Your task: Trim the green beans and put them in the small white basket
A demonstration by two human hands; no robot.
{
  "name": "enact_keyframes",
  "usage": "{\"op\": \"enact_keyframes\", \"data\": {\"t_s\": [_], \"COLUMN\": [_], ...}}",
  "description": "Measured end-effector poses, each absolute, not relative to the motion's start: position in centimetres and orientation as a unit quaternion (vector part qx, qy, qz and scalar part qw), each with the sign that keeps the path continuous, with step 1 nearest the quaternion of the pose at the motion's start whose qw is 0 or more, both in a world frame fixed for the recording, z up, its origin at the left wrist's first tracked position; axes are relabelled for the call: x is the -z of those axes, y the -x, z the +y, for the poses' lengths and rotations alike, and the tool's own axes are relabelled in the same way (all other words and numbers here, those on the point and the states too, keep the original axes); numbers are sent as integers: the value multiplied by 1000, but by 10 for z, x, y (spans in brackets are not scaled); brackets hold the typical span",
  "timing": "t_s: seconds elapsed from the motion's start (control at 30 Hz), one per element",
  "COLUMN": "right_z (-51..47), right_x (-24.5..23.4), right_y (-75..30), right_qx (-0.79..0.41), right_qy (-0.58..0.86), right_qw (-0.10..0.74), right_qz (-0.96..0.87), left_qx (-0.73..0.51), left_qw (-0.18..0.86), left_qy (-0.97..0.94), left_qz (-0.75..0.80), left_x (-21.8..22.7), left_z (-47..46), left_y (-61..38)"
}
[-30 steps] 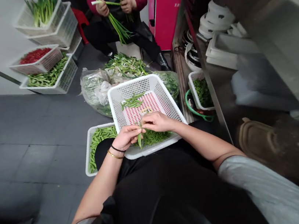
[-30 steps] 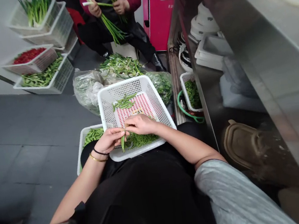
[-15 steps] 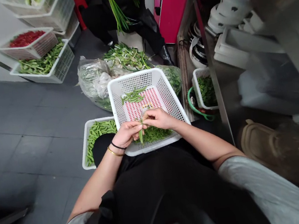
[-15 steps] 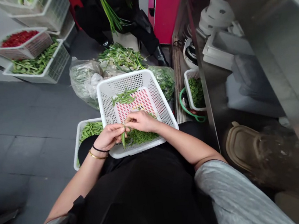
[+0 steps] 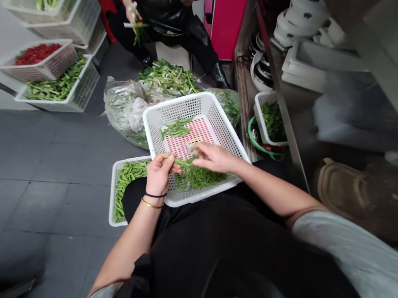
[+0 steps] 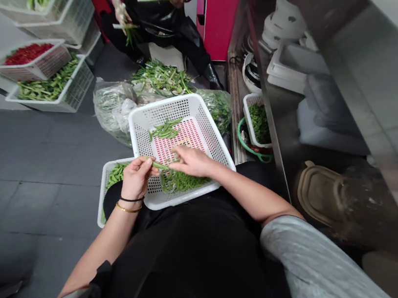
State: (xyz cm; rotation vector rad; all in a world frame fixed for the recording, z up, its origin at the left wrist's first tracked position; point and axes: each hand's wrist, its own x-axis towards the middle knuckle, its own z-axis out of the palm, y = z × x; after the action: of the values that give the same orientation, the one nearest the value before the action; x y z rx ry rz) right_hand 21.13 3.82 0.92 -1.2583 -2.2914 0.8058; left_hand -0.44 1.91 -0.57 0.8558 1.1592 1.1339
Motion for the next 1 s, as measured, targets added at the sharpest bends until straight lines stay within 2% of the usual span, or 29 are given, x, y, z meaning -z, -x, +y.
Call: {"op": "enact_keyframes", "data": {"t_s": [0.1, 0.27, 0.37, 0.43, 0.53, 0.6, 0.7, 0.77, 0.87, 1.0], "right_z": [35, 37, 40, 44, 53, 61, 72, 78, 82, 81], "right_x": [-6, -8, -16, -20, -22, -18, -10, -4, 1, 11], "right_y": [-194, -190, -186, -181, -176, -175, -175, -173, -163, -158], "right_qx": [-249, -187, -175, -171, -173, -185, -214, -229, -257, -258], "right_qy": [386, 247, 178, 164, 154, 163, 213, 251, 296, 394], "right_qw": [115, 30, -27, -40, -35, -1, 107, 163, 207, 262], "right_qz": [-881, -950, -968, -971, -972, -969, -947, -926, -896, -843], "left_qx": [-450, -230, -149, -160, -197, -196, -213, -250, -311, -526], "left_qw": [536, 252, 179, 155, 214, 338, 537, 619, 667, 604], "left_qy": [-477, -790, -847, -849, -824, -789, -683, -599, -526, -394], "left_qz": [532, 510, 477, 479, 486, 475, 447, 441, 427, 452], "left_x": [2, -16, -33, -40, -41, -34, -24, -18, -7, 12], "left_z": [15, 12, 11, 10, 13, 21, 35, 42, 48, 66], "left_y": [8, 21, 17, 11, 6, 10, 22, 26, 22, 14]}}
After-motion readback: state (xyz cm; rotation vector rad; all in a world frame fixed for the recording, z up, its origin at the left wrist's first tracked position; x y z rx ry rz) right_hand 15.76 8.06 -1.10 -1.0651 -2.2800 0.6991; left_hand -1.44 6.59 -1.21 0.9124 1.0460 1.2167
